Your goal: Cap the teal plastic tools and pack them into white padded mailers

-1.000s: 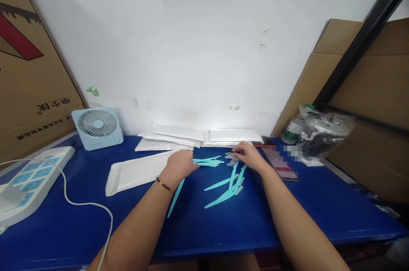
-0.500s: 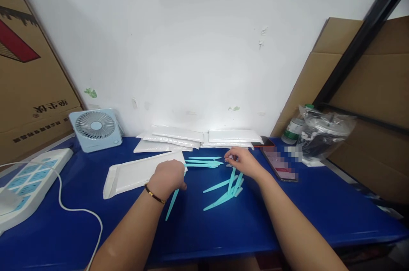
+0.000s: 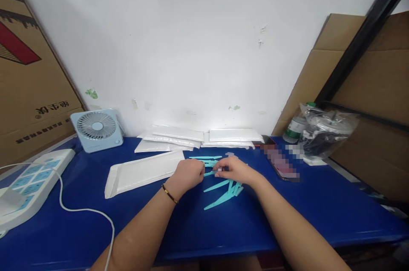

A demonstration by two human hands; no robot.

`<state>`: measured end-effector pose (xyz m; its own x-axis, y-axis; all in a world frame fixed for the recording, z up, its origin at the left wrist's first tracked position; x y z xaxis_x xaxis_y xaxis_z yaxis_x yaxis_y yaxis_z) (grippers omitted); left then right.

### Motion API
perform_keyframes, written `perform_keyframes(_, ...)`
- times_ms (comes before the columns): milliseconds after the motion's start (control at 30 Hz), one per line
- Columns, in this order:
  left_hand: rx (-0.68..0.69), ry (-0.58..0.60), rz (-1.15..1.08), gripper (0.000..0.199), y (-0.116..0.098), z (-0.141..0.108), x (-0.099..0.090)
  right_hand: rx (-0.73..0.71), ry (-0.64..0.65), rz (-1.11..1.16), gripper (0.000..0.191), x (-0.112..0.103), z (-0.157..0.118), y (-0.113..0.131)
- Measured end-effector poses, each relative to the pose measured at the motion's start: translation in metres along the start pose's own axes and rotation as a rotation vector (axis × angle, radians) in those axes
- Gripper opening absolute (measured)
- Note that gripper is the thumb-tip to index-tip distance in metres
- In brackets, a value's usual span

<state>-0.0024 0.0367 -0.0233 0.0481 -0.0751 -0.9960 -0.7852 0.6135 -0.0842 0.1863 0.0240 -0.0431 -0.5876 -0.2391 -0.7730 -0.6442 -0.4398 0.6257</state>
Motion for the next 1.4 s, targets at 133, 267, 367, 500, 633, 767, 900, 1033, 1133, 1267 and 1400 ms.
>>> perform_keyframes(133, 0.093, -0.125, -0.013, 0.019, 0.003, 0.01, 0.003, -0.046, -0.079, -0.092, 0.018, -0.005, 0.001, -0.006)
perform_keyframes(267, 0.084, -0.188, -0.032, 0.018, 0.007, 0.021, 0.009, -0.041, -0.128, -0.184, 0.018, -0.019, -0.001, -0.023)
perform_keyframes(367, 0.022, -0.224, -0.047, 0.02, 0.016, 0.029, 0.015, 0.073, -0.246, -0.275, 0.016, -0.032, -0.003, -0.046)
perform_keyframes(500, -0.009, -0.244, -0.079, 0.02, 0.027, 0.035, 0.024, 0.174, -0.306, -0.357, 0.015, -0.044, -0.01, -0.067)
perform_keyframes(633, 0.082, -0.283, -0.121, 0.036, 0.028, 0.034, 0.03, 0.115, -0.176, -0.274, 0.021, -0.044, -0.019, -0.064)
perform_keyframes(767, 0.156, -0.173, -0.118, 0.05, 0.024, 0.032, 0.036, 0.141, -0.05, -0.314, 0.026, -0.038, -0.02, -0.061)
perform_keyframes(900, 0.147, -0.134, -0.136, 0.044, 0.022, 0.031, 0.037, 0.146, -0.025, -0.367, 0.024, -0.033, -0.016, -0.06)
perform_keyframes(1033, 0.158, -0.161, -0.151, 0.043, 0.018, 0.03, 0.036, 0.123, -0.043, -0.355, 0.026, -0.032, -0.016, -0.056)
perform_keyframes(1133, 0.132, -0.248, -0.179, 0.044, 0.012, 0.027, 0.031, 0.143, -0.071, -0.291, 0.033, -0.033, -0.019, -0.053)
perform_keyframes(1267, 0.187, -0.236, -0.212, 0.036, -0.003, 0.022, 0.029, 0.166, -0.049, -0.259, 0.03, -0.032, -0.019, -0.052)
perform_keyframes(1400, 0.234, -0.196, -0.12, 0.034, -0.015, 0.022, 0.035, 0.155, -0.053, -0.265, 0.03, -0.029, -0.016, -0.051)
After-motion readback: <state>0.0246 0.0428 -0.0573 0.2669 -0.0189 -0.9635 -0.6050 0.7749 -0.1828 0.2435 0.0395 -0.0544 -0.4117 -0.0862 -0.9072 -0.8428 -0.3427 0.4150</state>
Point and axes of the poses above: each hand's wrist, its own z-axis towards the middle knuckle, its own x-axis out of the palm, y = z × x, the point moved 2 cm from there along z, towards the middle knuckle, and after that the axes turned 1 degree about y, right-handed, at the moved point
